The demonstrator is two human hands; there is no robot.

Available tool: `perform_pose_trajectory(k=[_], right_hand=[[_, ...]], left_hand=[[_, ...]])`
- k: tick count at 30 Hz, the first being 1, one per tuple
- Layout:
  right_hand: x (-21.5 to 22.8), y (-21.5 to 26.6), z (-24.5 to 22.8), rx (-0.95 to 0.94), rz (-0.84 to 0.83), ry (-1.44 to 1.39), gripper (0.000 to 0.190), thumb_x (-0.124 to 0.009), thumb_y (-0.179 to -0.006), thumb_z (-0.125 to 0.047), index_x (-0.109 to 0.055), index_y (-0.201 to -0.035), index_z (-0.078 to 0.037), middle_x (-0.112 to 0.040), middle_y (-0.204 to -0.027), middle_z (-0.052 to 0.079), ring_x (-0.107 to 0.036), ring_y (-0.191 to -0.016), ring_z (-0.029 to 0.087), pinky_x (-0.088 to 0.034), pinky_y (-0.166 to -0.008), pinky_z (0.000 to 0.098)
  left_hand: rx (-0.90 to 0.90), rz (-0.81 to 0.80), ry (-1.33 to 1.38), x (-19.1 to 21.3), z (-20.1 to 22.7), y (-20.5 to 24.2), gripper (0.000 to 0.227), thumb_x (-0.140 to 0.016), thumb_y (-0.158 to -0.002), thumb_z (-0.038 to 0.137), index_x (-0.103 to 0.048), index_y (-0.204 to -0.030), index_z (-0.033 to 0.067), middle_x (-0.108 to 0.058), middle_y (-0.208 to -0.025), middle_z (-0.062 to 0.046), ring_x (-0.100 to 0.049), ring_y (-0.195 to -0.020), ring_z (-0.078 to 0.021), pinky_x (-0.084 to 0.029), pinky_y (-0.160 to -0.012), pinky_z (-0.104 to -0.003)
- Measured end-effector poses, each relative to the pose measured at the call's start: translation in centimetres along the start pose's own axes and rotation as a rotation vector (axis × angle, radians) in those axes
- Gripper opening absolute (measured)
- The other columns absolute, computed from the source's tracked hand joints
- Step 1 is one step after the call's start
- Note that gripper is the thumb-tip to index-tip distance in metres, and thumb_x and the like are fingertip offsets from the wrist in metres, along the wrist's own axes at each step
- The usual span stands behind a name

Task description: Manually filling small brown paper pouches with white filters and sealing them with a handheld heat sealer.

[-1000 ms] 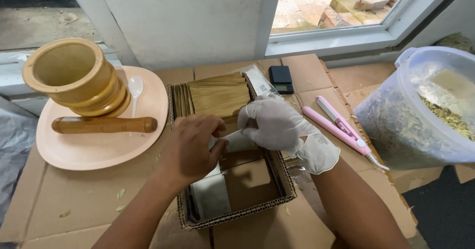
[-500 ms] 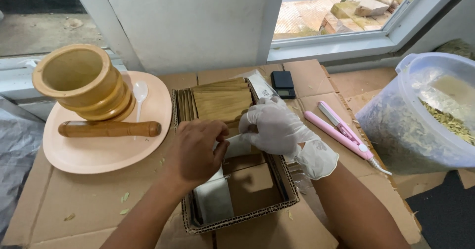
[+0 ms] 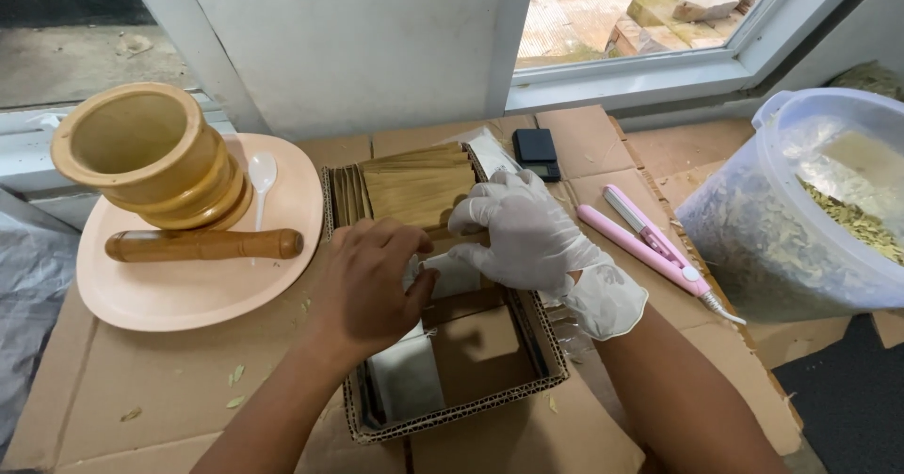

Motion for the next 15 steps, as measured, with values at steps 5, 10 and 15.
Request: perform_pose_trajectory(k=[5,10,15], right_hand=[[0.9,0.5,-0.3,0.094,0.108,-0.017,0.025,-0.075,-0.079,-0.048,-0.072,-0.096,-0.030,-0.065,-0.099,-0.010,-0.053,-0.109,0.013,-0.033,-0.100,0.0350],[1.8,1.8,-1.1,0.164,0.180,-0.009,0.025,-0.077,-0.077,-0.048,-0.073,-0.095,-0.032,-0.066,-0.103,-0.012,-0.053,-0.110,0.011,-0.033,-0.099,0.0349],[4.5,6.0,-2.9,0.377,0.553,-0.107,0.025,-0.078,-0.085,-0.037,-0.076,-0.103,-0.020,-0.072,-0.106,-0.003,-0.063,-0.103,0.024,-0.041,-0.094,0.0432]], left_hand=[[0.003,0.056,-0.048,-0.5,-0.2,0.3,0.034,-0.071,-0.083,0.041,-0.068,-0.109,0.0194,-0.068,-0.097,-0.001,-0.068,-0.099,-0.0269,-0.046,-0.089,-0.043],[-0.012,0.090,-0.025,1.2,1.2,0.2,0.053,-0.068,-0.084,0.050,-0.064,-0.127,0.0194,-0.069,-0.115,-0.003,-0.063,-0.114,-0.0270,-0.037,-0.099,-0.043],[-0.147,0.006,0.070,0.9,2.3,0.1,0.080,-0.043,-0.090,0.069,-0.048,-0.146,0.0121,-0.055,-0.147,-0.009,-0.042,-0.143,-0.0303,-0.022,-0.107,-0.057]])
Point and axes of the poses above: each hand's wrist, its own y-axis away from the middle knuckle, its own x-axis out of the back of the hand, z = x × y, the point moved 9 cm from there along -y, towards the middle knuckle
